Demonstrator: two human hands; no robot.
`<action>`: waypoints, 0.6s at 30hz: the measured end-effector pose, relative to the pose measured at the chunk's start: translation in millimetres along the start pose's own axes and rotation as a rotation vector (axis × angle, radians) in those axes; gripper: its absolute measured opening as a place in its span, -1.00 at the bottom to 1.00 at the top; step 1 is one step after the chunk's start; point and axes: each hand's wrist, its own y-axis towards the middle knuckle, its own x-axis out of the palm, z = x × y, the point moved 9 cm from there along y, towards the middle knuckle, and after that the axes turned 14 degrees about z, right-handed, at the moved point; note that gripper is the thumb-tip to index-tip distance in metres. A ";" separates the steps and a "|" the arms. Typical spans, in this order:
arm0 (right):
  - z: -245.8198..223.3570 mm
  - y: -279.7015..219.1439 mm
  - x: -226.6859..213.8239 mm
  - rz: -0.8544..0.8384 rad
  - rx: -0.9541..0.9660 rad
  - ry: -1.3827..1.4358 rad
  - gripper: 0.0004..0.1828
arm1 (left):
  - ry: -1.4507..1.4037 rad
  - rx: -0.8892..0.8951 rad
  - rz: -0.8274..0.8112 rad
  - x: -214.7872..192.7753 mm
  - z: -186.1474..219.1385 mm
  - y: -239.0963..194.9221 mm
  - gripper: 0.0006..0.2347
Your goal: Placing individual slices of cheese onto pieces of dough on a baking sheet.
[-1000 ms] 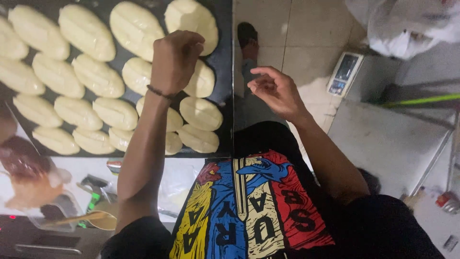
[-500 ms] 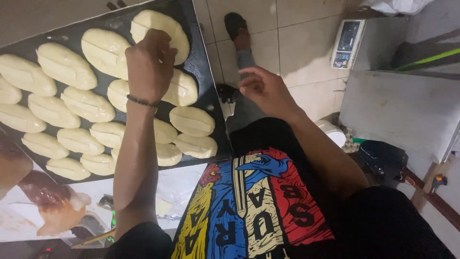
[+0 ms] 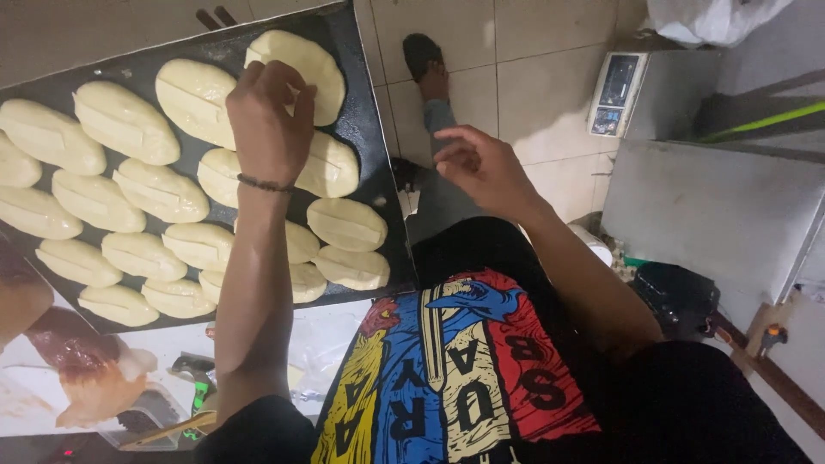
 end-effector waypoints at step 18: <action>-95.2 -30.7 69.2 0.083 -0.666 -0.146 -0.83 | 0.146 -0.381 0.107 -103.3 28.2 -169.0 -0.91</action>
